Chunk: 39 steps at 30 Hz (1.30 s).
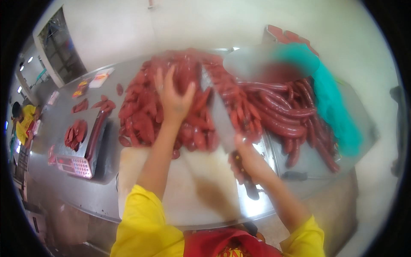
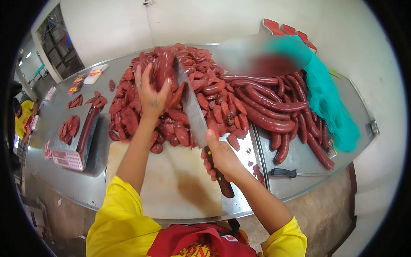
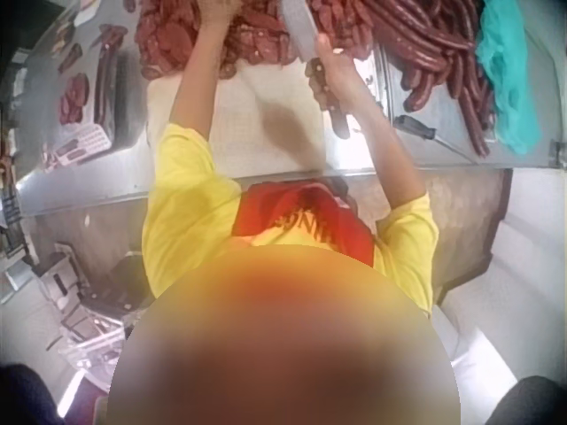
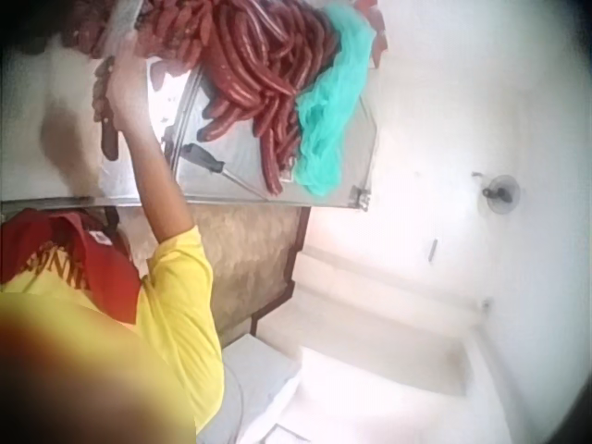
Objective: The person slices long red meat pieces into smaller segments on a white cutting board using a knife. Sliced pieces are gathered and moved aside repeatedly to keep the workspace clear. A digital scale and additional whole meat pieces are visible on the stainless steel table.
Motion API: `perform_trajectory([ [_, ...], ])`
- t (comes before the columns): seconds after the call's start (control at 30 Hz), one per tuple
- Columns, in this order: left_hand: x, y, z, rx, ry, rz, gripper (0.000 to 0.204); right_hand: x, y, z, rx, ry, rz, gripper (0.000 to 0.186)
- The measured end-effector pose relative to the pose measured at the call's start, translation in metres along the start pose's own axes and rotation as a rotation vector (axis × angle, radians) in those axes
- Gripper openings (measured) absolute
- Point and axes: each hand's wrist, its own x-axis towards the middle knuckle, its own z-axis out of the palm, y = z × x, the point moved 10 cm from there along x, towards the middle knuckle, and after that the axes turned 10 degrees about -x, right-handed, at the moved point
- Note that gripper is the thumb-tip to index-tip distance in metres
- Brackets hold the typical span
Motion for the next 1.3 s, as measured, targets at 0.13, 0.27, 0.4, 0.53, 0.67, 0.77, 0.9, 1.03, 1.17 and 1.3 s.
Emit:
perform_trajectory([
  [0.13,0.019,-0.064,0.079,0.324,-0.304,-0.271,0.099,-0.017,0.017,-0.039,-0.054,0.231,0.021,0.067],
  [0.27,0.026,-0.094,0.132,0.475,-0.413,-0.367,0.111,-0.049,0.085,-0.064,0.012,0.346,0.147,0.065],
  [0.4,0.04,-0.12,0.174,0.568,-0.465,-0.457,0.11,-0.078,0.146,-0.075,0.11,0.392,0.375,0.065],
  [0.53,0.052,-0.132,0.212,0.609,-0.522,-0.476,0.108,-0.102,0.17,-0.079,0.11,0.429,0.37,0.066],
  [0.67,0.059,-0.131,0.238,0.697,-0.618,-0.486,0.102,-0.127,0.18,-0.106,0.0,0.486,0.274,0.061],
  [0.77,0.057,-0.123,0.252,0.857,-0.661,-0.559,0.095,-0.147,0.189,-0.134,0.04,0.59,0.199,0.051],
  [0.9,0.042,-0.057,0.306,0.756,-0.579,-0.372,0.076,-0.159,0.201,-0.183,0.102,0.708,0.133,0.05],
  [1.03,-0.06,0.058,0.413,-0.177,-1.002,-0.116,0.059,-0.172,0.205,-0.226,0.045,0.666,0.123,0.053],
  [1.17,-0.164,0.119,0.465,0.078,-1.334,0.282,0.073,-0.182,0.227,-0.239,0.111,0.62,0.254,0.053],
  [1.3,-0.16,0.126,0.474,0.132,-1.296,0.205,0.08,-0.181,0.233,-0.244,0.08,0.7,0.094,0.053],
])
